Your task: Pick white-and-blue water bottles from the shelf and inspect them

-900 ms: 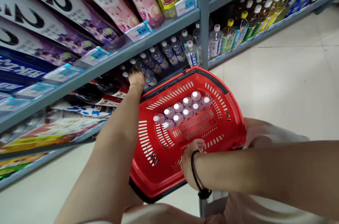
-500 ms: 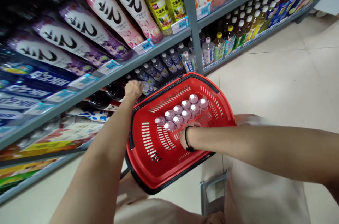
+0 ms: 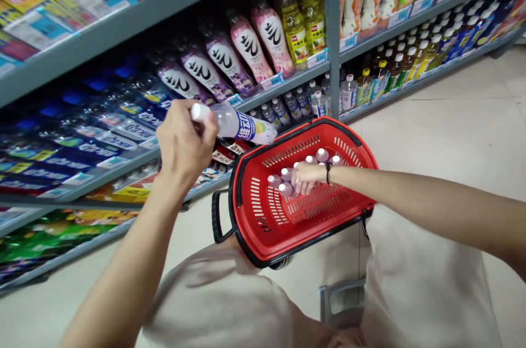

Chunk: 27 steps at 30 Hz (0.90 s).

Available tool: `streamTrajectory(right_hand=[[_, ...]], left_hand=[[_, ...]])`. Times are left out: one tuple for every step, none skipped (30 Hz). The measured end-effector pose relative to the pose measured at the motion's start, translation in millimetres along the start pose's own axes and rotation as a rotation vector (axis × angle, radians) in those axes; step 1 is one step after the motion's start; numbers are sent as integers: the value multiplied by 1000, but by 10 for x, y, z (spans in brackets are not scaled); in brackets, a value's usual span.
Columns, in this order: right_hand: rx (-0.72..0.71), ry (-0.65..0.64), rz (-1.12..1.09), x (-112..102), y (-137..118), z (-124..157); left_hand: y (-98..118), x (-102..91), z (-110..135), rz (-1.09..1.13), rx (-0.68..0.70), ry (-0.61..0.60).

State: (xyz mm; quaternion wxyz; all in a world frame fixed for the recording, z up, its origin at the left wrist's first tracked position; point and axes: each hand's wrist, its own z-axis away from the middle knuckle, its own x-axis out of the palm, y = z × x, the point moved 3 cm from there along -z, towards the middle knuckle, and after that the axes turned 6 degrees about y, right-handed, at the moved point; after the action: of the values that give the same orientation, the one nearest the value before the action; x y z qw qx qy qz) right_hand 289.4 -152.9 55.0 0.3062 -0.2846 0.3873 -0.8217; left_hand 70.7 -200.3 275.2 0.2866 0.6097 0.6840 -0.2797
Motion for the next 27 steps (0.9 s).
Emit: streamTrajectory(right_hand=[[48,-6,-10,2,-79,49],[104,-35,-42,23,-156,105],[158,-94,-92,69,-228,166],[207,-183,-149,138,-290,231],[250,-283,-196,223,-333,296],[283,-366,-216,314,-352,354],[298,-403,-205,401,-343,399],[303,-385,-181,477,-305,428],[301,-318,-154,540,-246,442],[294,-236,-134,592,-174,449],[288,-164,-124,637,-100,454],[284,-115,-127,677,-31,457],[284,-91,-135,710,28,459],[288,-80,-145,735,73,458],[288,-68,-156,750,103,452],[282,-55,-164,757,118,441],[273,-40,-168,757,125,427],[259,-21,-168,756,124,411],[243,-5,-168,754,119,397],[226,8,-167,756,113,387],[206,20,-167,760,107,381],[178,41,-170,762,100,380],[143,77,-178,760,92,383],[99,123,-191,752,83,389],[52,173,-208,738,75,397],[5,221,-223,720,68,403],[-42,254,-232,701,61,407]], left_hand=[[3,-122,26,101,-29,51],[3,-194,64,219,-69,71],[4,-210,114,349,-120,54],[7,-171,180,483,-180,9],[13,-88,262,613,-246,-52],[25,28,359,738,-313,-127],[36,159,466,841,-389,-189],[48,288,577,934,-461,-235],[62,406,687,1027,-534,-283],[76,502,789,1105,-601,-324],[91,566,874,1169,-649,-360],[105,597,939,1216,-677,-392],[119,596,981,1245,-680,-419],[133,570,1001,1263,-658,-444],[149,527,1004,1273,-620,-467],[165,475,994,1278,-572,-487],[181,420,976,1279,-521,-504],[196,368,957,1275,-470,-516],[211,319,938,1266,-420,-520],[224,275,921,1253,-368,-517],[238,233,906,1237,-312,-509],[254,195,894,1217,-252,-503],[272,158,883,1192,-188,-499],[291,121,872,1164,-123,-490],[313,87,861,1128,-60,-478],[335,56,850,1084,-3,-462],[359,31,839,1038,49,-440]])
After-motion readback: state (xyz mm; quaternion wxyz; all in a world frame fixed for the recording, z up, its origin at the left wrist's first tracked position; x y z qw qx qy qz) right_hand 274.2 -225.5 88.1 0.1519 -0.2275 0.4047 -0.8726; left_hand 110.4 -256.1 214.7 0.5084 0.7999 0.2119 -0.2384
